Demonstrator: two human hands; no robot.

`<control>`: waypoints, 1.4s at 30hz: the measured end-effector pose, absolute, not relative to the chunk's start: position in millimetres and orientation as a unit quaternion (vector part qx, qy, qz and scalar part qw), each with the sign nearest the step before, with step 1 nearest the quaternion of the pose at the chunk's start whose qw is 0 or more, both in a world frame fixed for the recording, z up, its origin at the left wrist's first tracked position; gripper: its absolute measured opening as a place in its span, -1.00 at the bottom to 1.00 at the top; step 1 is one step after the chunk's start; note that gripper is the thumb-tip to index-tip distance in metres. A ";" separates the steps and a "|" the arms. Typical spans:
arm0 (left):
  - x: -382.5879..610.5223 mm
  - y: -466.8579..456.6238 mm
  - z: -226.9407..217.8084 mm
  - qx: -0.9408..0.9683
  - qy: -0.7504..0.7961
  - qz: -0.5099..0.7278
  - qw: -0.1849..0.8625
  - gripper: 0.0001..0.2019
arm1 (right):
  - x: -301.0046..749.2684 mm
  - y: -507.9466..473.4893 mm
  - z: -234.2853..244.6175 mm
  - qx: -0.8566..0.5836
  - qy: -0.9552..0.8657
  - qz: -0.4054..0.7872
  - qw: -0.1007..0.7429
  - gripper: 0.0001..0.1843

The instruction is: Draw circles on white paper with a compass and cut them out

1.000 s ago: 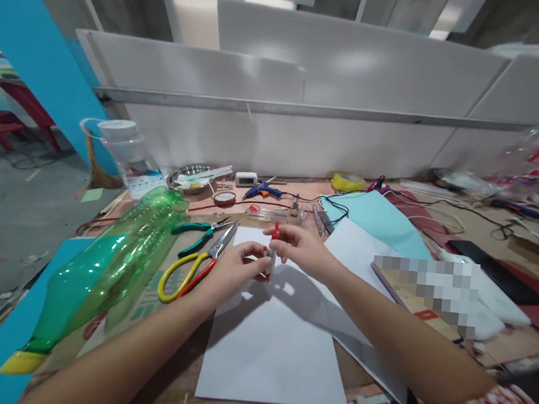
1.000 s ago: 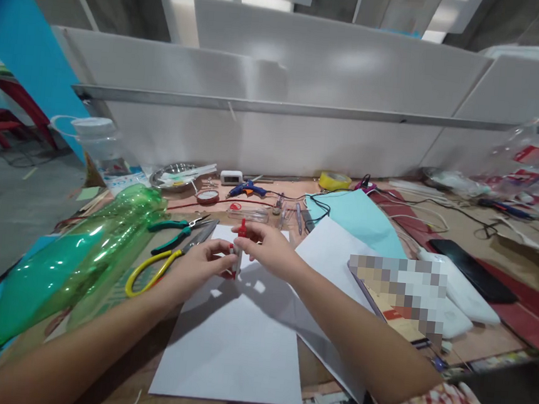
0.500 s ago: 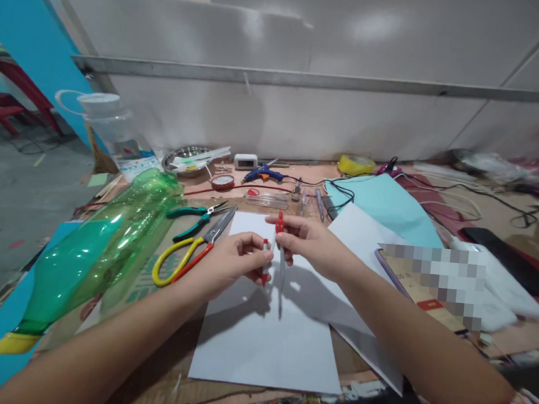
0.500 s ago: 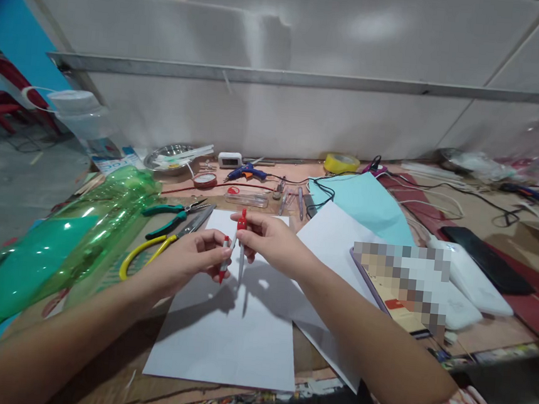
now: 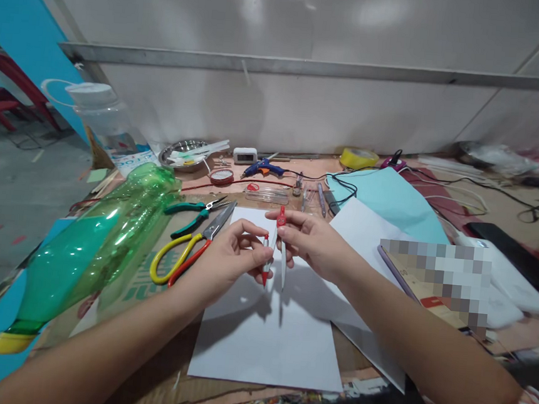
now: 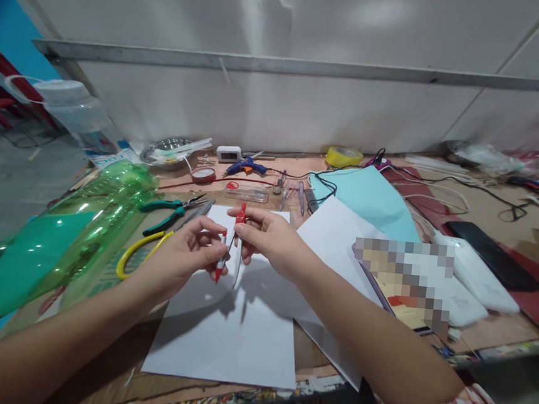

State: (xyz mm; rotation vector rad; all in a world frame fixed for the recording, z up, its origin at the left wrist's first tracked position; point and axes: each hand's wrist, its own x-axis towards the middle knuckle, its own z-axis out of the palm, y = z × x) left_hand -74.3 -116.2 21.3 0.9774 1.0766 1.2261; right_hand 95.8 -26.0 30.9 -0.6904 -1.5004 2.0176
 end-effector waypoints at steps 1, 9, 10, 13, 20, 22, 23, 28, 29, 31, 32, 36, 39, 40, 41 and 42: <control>-74.2 -116.7 22.1 0.422 0.459 0.524 0.581 -0.53 | 96.0 -26.7 31.2 -0.255 -0.561 0.743 0.263 -0.47; -75.4 -118.5 24.8 0.437 0.464 0.518 0.571 -0.57 | 97.0 -26.8 30.1 -0.248 -0.575 0.733 0.266 -0.52; -75.4 -118.0 24.3 0.438 0.471 0.516 0.566 -0.56 | 96.4 -26.7 28.8 -0.248 -0.573 0.734 0.267 -0.52; -74.7 -115.8 22.1 0.436 0.484 0.508 0.563 -0.50 | 95.1 -26.7 27.4 -0.254 -0.577 0.729 0.266 -0.52; -88.1 -108.5 10.5 0.607 0.566 0.410 0.379 -0.58 | 125.0 4.6 70.4 -0.346 -0.751 0.439 0.351 -0.82; -97.8 -105.0 6.0 0.715 0.585 0.290 0.250 -0.55 | 137.8 27.7 82.9 -0.451 -0.759 0.347 0.317 -0.72; -102.6 -103.1 3.9 0.750 0.589 0.230 0.193 -0.47 | 142.4 40.3 85.5 -0.480 -0.758 0.329 0.295 -0.70; -110.3 -102.4 0.9 0.774 0.620 -0.004 0.129 -0.01 | 140.3 92.5 62.6 -0.554 -0.773 0.274 0.141 -0.75; -105.7 -105.9 2.6 0.767 0.625 -0.032 0.140 -0.02 | 136.2 98.9 54.8 -0.559 -0.778 0.265 0.109 -0.68; -90.4 -116.6 8.2 0.749 0.642 -0.073 0.147 0.00 | 126.5 108.5 41.2 -0.564 -0.787 0.242 0.062 -0.61; -81.0 -122.9 11.5 0.731 0.660 -0.092 0.147 0.04 | 121.5 112.2 35.8 -0.567 -0.790 0.230 0.045 -0.60; -51.1 -141.9 19.5 0.701 0.677 -0.160 0.159 0.01 | 101.8 123.8 22.0 -0.577 -0.797 0.178 -0.002 -0.63; -48.1 -141.6 17.5 0.708 0.677 -0.161 0.122 -0.05 | 88.5 130.2 14.4 -0.576 -0.806 0.137 -0.022 -0.63; -49.7 -139.5 16.5 0.709 0.678 -0.159 0.108 -0.07 | 85.1 132.2 12.4 -0.574 -0.809 0.124 -0.026 -0.62; -52.0 -136.9 15.8 0.709 0.680 -0.159 0.097 -0.09 | 82.7 134.3 10.8 -0.572 -0.812 0.111 -0.030 -0.61; -54.3 -134.1 15.7 0.708 0.682 -0.159 0.091 -0.10 | 81.5 136.6 9.8 -0.569 -0.815 0.099 -0.035 -0.61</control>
